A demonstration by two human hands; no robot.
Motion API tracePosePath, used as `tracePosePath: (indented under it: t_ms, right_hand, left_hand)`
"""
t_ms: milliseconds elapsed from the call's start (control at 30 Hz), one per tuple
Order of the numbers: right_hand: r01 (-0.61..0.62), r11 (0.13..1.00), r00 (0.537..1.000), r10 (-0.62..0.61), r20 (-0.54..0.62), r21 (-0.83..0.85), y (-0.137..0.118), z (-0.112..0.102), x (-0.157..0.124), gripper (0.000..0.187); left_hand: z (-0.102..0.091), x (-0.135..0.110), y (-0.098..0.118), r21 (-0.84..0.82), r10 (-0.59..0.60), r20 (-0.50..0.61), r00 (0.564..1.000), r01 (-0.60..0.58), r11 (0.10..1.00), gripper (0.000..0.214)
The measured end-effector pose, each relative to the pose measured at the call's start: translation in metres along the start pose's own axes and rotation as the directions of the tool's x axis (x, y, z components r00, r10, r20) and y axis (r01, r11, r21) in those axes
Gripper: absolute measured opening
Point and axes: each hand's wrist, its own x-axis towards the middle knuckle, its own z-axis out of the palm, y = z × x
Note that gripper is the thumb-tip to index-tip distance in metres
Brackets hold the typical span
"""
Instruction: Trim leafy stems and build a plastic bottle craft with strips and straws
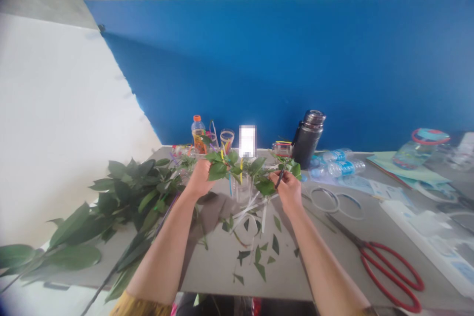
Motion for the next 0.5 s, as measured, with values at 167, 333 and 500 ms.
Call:
tracePosePath:
  t_ms: [167,333,500]
  right_hand:
    - [0.008,1.000,1.000,-0.008,-0.005,-0.017,0.004,-0.001,0.002,0.036]
    - [0.007,1.000,1.000,-0.007,-0.005,-0.028,0.001,0.000,0.000,0.035]
    - [-0.011,0.999,1.000,0.012,0.007,-0.033,0.002,0.002,-0.001,0.031]
  left_hand:
    - [-0.001,0.001,0.005,0.036,0.016,0.012,1.000,-0.016,0.999,0.007]
    - [-0.002,0.000,0.012,0.071,0.074,0.047,0.996,-0.077,0.995,0.004]
    - [-0.001,-0.001,0.018,-0.022,-0.020,-0.014,1.000,0.020,1.000,0.005]
